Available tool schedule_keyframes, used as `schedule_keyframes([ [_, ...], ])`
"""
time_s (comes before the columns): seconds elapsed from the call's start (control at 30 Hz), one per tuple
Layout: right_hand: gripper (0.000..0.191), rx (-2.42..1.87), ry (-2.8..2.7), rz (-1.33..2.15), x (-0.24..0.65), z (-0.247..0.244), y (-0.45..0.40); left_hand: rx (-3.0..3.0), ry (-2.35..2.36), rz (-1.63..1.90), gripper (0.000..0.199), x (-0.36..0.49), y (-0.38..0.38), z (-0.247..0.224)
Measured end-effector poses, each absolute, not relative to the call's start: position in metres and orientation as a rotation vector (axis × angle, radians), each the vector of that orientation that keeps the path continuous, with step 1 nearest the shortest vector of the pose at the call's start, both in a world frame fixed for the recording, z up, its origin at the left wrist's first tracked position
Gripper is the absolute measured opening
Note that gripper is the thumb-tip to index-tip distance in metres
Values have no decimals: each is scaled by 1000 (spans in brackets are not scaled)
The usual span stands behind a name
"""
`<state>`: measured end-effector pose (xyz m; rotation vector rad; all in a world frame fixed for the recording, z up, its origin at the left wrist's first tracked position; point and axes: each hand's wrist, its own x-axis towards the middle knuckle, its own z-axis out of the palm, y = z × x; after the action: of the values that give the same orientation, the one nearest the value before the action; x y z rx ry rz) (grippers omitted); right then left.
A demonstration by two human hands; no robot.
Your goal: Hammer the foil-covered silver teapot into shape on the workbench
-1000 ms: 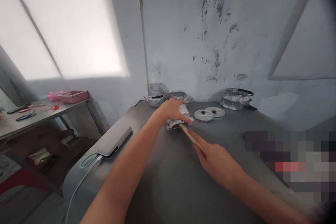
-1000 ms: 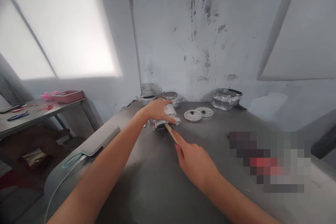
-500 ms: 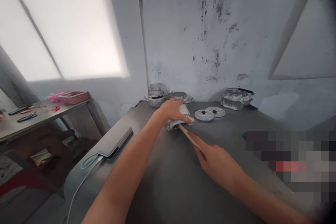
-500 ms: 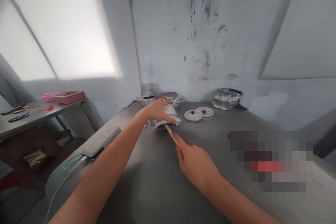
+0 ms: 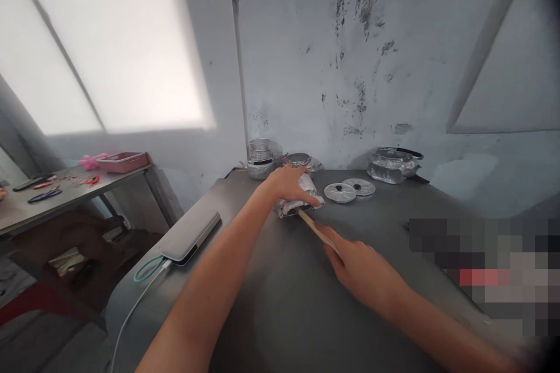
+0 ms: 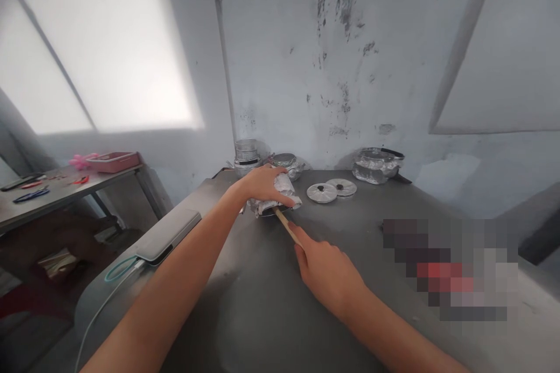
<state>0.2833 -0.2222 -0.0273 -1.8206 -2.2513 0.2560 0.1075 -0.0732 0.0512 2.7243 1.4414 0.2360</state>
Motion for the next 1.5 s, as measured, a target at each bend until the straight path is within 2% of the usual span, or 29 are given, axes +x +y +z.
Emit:
schedule_keyframes([
  [0.53, 60, -1854, -2311, 192, 280, -29, -223, 2754, 1438, 269, 121, 108, -72, 50],
  [0.8, 57, -1811, -2231, 162, 283, -29, -221, 2706, 1431, 212, 121, 106, -74, 53],
  [1.5, 51, -1724, -2180, 388, 286, -19, -224, 2752, 1441, 254, 120, 108, -73, 50],
])
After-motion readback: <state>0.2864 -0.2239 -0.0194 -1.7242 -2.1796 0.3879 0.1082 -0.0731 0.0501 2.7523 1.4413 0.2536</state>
